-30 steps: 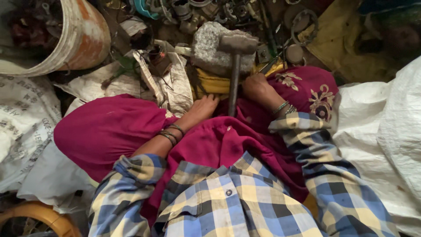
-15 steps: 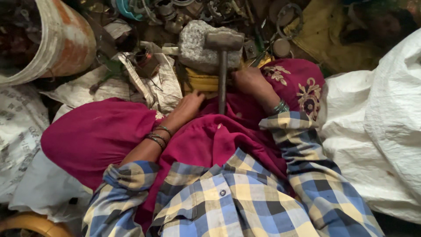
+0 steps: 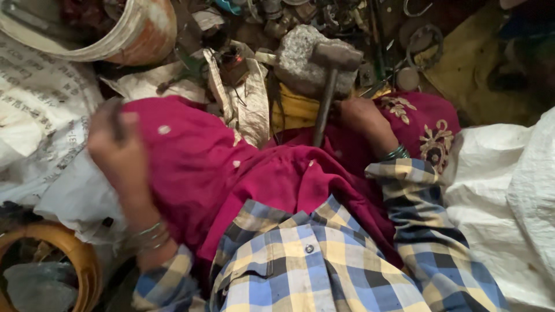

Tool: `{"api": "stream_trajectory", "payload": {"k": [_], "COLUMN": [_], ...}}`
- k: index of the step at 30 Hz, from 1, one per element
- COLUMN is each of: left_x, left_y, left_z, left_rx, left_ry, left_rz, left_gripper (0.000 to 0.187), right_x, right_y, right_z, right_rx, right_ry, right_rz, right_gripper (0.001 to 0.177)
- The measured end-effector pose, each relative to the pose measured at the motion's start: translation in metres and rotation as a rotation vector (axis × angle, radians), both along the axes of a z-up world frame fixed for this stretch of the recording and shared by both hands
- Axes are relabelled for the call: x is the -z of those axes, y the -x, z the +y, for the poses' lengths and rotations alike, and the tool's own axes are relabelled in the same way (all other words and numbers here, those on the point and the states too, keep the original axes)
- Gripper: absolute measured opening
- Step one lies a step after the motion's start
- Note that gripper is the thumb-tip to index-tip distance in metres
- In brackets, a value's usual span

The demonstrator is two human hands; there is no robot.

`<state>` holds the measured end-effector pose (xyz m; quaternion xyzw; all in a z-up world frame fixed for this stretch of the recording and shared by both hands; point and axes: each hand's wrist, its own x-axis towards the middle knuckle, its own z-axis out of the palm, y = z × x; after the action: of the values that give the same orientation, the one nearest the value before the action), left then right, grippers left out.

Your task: The person sits cross-legged and uses a hammer and a metal rod to repeatedly strike a small cylindrical electrical component, likely a motor or generator, to dislodge or reshape internal parts. The person frequently rotates the component and inspects the interior between strikes.

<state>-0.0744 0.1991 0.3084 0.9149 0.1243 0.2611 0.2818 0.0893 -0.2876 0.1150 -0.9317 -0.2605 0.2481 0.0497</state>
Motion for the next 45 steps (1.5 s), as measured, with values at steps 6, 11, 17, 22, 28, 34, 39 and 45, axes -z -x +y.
{"api": "stream_trajectory", "payload": {"k": [6,11,17,22,28,34,39,45], "left_x": [-0.019,0.023,0.054,0.069,0.070,0.072,0.075,0.085], "left_y": [0.015,0.034,0.077,0.088,0.081,0.096,0.102,0.107], "left_z": [0.041,0.057,0.085,0.093,0.111,0.123,0.131,0.136], "left_rx": [-0.038,-0.102,-0.134,-0.116,-0.055,-0.068,-0.076,-0.065], "left_ry": [0.606,0.429,0.304,0.202,0.068,-0.055,-0.136,-0.220], "left_rz": [-0.238,0.109,0.471,0.617,0.738,0.867,0.974,1.081], "left_gripper": [0.019,0.019,0.020,0.021,0.023,0.025,0.026,0.029], "right_x": [0.003,-0.013,-0.026,-0.017,-0.011,-0.008,-0.003,0.004], "right_y": [0.001,0.003,0.008,0.007,0.006,0.003,0.001,0.002], "right_z": [-0.006,0.002,0.007,0.004,0.003,0.004,0.001,-0.002], "right_rx": [-0.089,-0.022,-0.032,-0.042,-0.051,-0.080,-0.059,-0.030], "right_ry": [-0.104,-0.112,-0.123,-0.101,-0.138,-0.041,-0.049,-0.241], "right_rz": [-0.061,0.011,-0.014,0.009,0.014,0.040,0.031,0.065], "right_gripper": [0.025,0.033,0.030,0.031,0.034,0.034,0.031,0.037]}}
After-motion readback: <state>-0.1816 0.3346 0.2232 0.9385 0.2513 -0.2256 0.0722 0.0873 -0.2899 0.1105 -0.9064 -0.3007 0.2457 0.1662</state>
